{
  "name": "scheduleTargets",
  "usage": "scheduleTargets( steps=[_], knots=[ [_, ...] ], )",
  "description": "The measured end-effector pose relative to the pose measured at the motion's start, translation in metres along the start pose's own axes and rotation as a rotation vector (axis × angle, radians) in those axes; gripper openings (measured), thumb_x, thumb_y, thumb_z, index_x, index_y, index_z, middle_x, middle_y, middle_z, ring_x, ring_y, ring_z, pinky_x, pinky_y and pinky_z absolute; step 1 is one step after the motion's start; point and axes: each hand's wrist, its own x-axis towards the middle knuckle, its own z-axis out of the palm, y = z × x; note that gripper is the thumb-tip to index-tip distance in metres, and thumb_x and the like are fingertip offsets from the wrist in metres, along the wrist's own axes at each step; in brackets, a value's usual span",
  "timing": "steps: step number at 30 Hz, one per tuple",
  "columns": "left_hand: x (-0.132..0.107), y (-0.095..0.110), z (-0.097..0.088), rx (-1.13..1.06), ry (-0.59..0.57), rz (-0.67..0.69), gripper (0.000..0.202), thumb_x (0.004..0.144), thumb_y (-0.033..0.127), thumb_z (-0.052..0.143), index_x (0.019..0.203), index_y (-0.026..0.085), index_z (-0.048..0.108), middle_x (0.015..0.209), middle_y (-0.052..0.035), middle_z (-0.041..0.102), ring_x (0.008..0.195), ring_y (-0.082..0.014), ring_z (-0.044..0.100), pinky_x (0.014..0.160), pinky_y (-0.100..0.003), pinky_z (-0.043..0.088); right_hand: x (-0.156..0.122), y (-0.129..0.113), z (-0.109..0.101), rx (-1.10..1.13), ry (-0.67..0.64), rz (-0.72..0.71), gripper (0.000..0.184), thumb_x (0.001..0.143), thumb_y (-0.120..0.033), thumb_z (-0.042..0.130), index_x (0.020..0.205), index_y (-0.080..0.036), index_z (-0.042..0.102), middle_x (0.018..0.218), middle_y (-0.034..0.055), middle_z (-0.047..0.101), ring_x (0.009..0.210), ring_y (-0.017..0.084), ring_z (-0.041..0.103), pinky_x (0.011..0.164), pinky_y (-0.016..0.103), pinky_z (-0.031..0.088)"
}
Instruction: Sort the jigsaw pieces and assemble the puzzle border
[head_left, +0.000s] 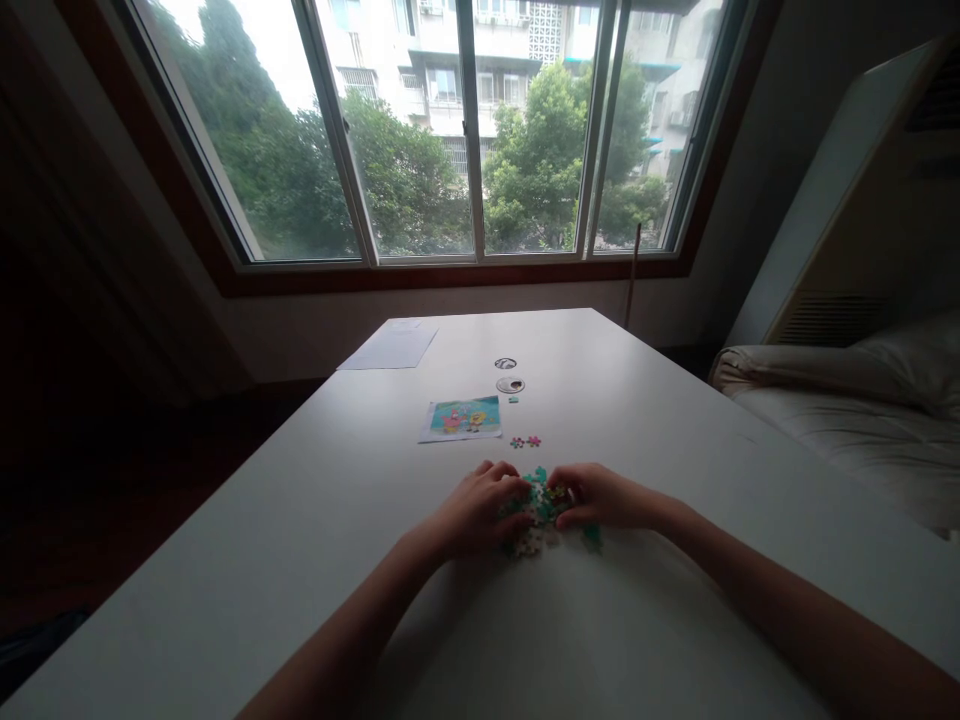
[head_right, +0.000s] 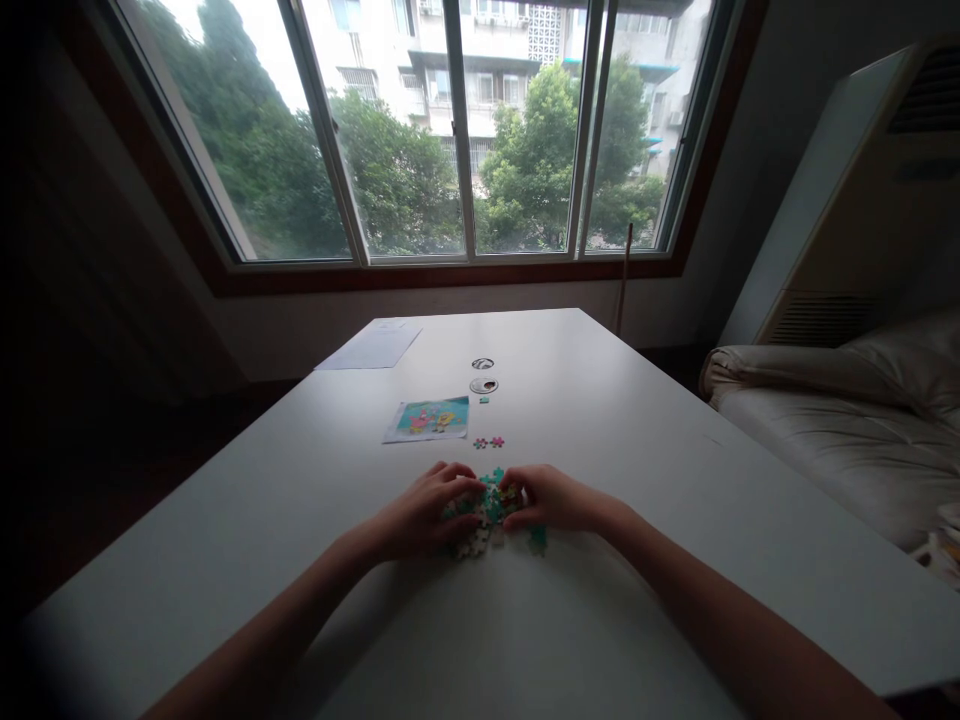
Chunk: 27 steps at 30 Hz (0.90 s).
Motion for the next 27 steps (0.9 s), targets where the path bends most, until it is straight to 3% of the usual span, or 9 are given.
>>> scheduleTargets(
  steps=[9,14,18,27],
  knots=[
    [0.000,0.006,-0.001,-0.099,0.021,-0.005,0.024,0.076,0.035,0.060,0.096,0.023,0.062,0.093,-0.0057,0.055,0.088,-0.0202,0.051,0.077,-0.030,0.042,0.002,-0.005,0.004,0.048,0.194,-0.109,0.018,0.074,-0.033,0.061,0.076,-0.015,0.062,0.066,-0.0001,0.054,0.057,0.009,0.045,0.053,0.020,0.038],
    [0.004,0.011,0.005,-0.098,0.138,-0.008,0.018,0.076,0.033,0.061,0.088,0.020,0.063,0.088,-0.0058,0.058,0.085,-0.0200,0.051,0.075,-0.030,0.042,0.002,-0.011,0.008,0.080,0.210,-0.095,0.015,0.078,-0.030,0.057,0.081,-0.016,0.061,0.068,0.0006,0.061,0.059,0.010,0.051,0.056,0.020,0.039],
    [0.007,0.017,0.008,-0.179,0.207,-0.065,0.009,0.078,0.024,0.057,0.075,0.017,0.062,0.070,-0.0017,0.060,0.072,-0.0156,0.053,0.064,-0.024,0.041,0.001,-0.014,0.009,0.148,0.233,-0.082,0.013,0.080,-0.027,0.054,0.089,-0.018,0.055,0.070,0.0000,0.063,0.060,0.010,0.054,0.056,0.019,0.040],
    [0.012,0.015,0.009,-0.326,0.238,-0.192,0.011,0.075,0.022,0.056,0.070,0.015,0.062,0.060,0.0027,0.060,0.056,-0.0094,0.051,0.055,-0.018,0.038,0.001,-0.010,0.008,0.036,0.221,-0.157,0.009,0.079,-0.018,0.051,0.083,-0.019,0.059,0.080,0.0006,0.064,0.072,0.012,0.058,0.068,0.024,0.045]
  ],
)
